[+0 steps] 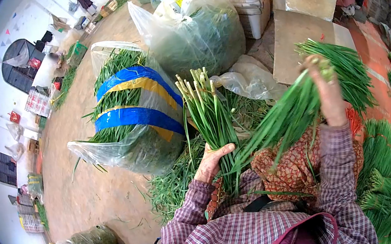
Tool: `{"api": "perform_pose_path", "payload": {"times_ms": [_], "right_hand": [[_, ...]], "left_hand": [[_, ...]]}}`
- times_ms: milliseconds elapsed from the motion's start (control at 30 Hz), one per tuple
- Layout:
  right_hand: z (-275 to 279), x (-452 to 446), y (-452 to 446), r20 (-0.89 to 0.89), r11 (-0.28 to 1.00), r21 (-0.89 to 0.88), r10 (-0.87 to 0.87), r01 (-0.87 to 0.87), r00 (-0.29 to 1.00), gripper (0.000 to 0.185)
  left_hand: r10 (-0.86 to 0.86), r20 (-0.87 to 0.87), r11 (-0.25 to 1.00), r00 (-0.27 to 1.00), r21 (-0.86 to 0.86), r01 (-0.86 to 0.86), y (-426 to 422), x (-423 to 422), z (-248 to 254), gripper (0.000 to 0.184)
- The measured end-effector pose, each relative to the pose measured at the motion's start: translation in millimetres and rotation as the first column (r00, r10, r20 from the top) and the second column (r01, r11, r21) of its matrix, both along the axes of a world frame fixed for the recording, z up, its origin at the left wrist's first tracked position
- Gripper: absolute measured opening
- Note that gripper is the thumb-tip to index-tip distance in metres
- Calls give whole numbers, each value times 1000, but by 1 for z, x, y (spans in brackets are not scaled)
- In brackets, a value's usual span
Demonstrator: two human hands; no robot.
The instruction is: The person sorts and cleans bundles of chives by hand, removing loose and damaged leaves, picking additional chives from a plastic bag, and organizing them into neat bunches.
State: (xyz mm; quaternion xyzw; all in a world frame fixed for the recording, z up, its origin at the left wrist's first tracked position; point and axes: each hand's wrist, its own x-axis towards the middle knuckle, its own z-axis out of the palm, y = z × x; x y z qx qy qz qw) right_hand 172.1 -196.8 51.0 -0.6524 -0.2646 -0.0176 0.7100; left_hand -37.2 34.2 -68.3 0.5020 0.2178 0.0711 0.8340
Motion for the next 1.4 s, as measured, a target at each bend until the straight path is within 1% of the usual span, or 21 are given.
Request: {"api": "perform_pose_path", "payload": {"times_ms": [67, 167, 233, 267, 300, 333, 400, 467, 533, 700, 733, 800, 867, 900, 967, 1033, 1067, 1133, 1267, 1367, 1400], "right_hand": [[-1, 22, -21, -70, 977, 191, -82, 94, 994, 21], [15, 13, -20, -121, 957, 282, -28, 62, 992, 20], [15, 3, -6, 89, 1000, -1, -9, 9, 996, 17], [24, -18, 15, 102, 999, 16, 28, -30, 994, 15], [25, -27, 25, 265, 987, -160, 41, 2, 963, 14], [24, -35, 38, 268, 977, -201, 132, -79, 954, 16], [23, -48, 56, 298, 910, -412, 171, -35, 939, 20], [11, -51, 75, 535, 935, -342, 112, 94, 837, 25], [11, -53, 81, 634, 873, -429, 108, 232, 766, 27], [-19, -32, 82, 634, 778, -537, 118, 325, 764, 15], [-16, -24, 78, 728, 855, -352, -5, 381, 685, 15], [-2, -12, 61, 635, 746, -470, -86, 472, 768, 14], [-12, 11, 51, 680, 751, -340, -221, 567, 700, 12], [-3, 10, 43, 756, 706, -327, -203, 628, 623, 10], [5, 1, 39, 724, 738, -346, -182, 579, 665, 12], [6, -10, 38, 582, 766, -472, -102, 437, 807, 19], [5, -18, 41, 580, 765, -474, -102, 437, 808, 19], [4, -34, 53, 449, 912, -385, 53, 140, 892, 20], [7, -53, 80, 626, 944, -291, 66, 154, 777, 25], [1, -51, 91, 670, 936, -293, 55, 195, 740, 18], [-4, -50, 91, 666, 922, -349, 118, 168, 736, 14]], "left_hand": [[5, 8, 1000, 1000, 25, -5, 0, 1, 6, 44], [-5, 14, 993, 1000, 116, 4, -1, 3, 12, 35], [-16, 18, 988, 1000, 153, 13, -3, 7, 16, 33], [-23, 22, 982, 1000, 189, 18, -5, 8, 17, 30], [-27, 20, 982, 999, 189, 23, -8, 9, 19, 30], [-27, 12, 979, 1000, 202, 24, -10, 10, 21, 29], [-30, 6, 976, 1000, 217, 28, -12, 11, 21, 28], [-67, 9, 933, 998, 355, 59, -12, 10, 20, 27], [-70, 5, 927, 998, 370, 63, -16, 10, 21, 26], [-61, -10, 930, 998, 364, 60, -14, 10, 17, 27], [-58, -11, 931, 998, 361, 58, -13, 9, 18, 27], [-9, -47, 907, 999, 421, 28, -13, 8, 20, 26], [0, -20, 904, 1000, 426, 9, -10, 8, 15, 26], [11, -10, 883, 1000, 469, -5, -9, 9, 16, 22], [19, 28, 820, 999, 571, -31, -5, 10, 15, 21], [32, 29, 813, 999, 581, -43, -2, 12, 15, 22], [40, 27, 805, 999, 592, -48, -1, 12, 15, 23], [47, 44, 814, 998, 578, -64, -4, 14, 16, 23], [56, 86, 781, 995, 616, -97, -5, 16, 14, 25], [38, 98, 763, 994, 639, -93, -6, 17, 17, 28], [25, 112, 749, 993, 656, -93, -7, 17, 19, 29]]}}
